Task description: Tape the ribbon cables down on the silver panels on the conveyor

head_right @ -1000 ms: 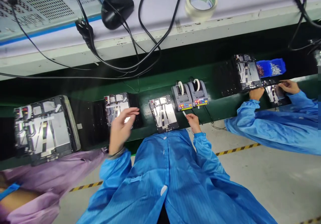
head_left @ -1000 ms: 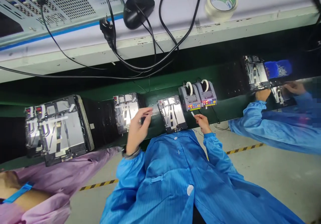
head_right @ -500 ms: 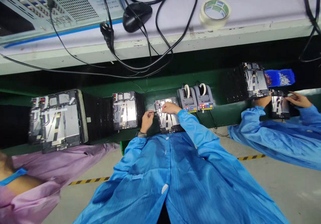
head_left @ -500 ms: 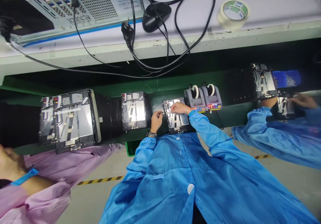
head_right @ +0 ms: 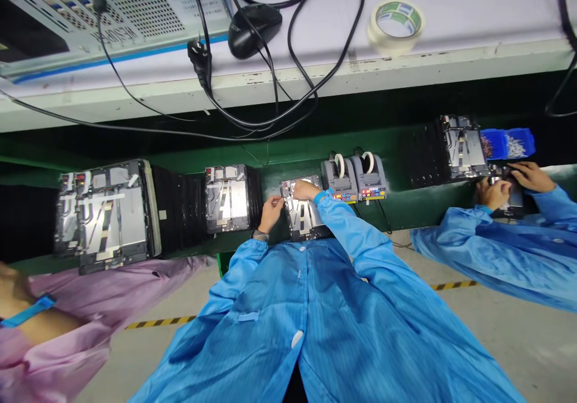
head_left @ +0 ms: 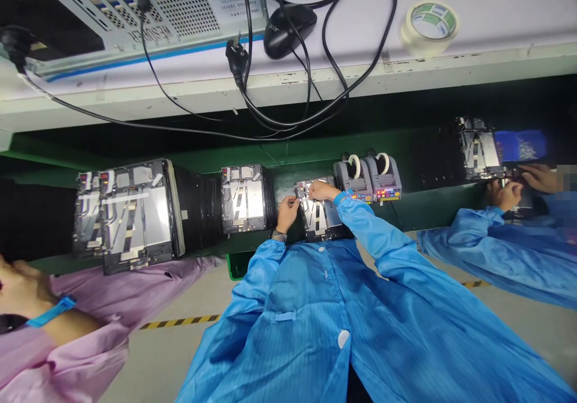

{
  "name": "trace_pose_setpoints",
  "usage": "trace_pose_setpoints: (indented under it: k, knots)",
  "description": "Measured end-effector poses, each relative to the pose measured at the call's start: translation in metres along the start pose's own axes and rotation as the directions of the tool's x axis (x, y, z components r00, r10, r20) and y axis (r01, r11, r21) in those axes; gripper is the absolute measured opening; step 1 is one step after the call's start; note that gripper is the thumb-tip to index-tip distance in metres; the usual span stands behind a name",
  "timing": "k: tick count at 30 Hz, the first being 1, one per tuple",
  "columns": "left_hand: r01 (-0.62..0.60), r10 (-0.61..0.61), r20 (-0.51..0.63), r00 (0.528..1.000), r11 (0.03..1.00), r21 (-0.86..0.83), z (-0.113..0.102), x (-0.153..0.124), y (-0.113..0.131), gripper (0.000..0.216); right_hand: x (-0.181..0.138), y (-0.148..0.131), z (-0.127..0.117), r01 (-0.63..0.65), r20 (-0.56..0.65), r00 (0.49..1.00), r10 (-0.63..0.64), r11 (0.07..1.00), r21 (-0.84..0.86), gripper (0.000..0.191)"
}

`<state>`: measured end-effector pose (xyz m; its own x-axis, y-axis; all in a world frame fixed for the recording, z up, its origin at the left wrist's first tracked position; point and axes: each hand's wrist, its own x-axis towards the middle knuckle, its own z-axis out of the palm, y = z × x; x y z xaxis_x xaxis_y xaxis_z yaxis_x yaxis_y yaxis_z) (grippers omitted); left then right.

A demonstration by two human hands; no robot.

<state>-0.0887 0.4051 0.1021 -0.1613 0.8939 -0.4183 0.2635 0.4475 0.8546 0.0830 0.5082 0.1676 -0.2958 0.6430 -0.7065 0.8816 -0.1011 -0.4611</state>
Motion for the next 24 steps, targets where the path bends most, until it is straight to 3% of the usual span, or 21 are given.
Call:
trace_pose_setpoints:
  k: [7, 24]
  knots:
    - [-0.010, 0.010, -0.001, 1.000, 1.000, 0.008, 0.002, -0.001, 0.000, 0.025, -0.005, -0.006, -0.003, -0.011, -0.016, 1.000, 0.011, 1.000, 0.001, 0.005]
    - [-0.051, 0.051, 0.004, 0.999, 0.997, 0.058, -0.001, 0.001, 0.002, 0.021, -0.008, -0.016, -0.008, -0.029, 0.039, 0.999, 0.035, 0.988, -0.155, 0.020]
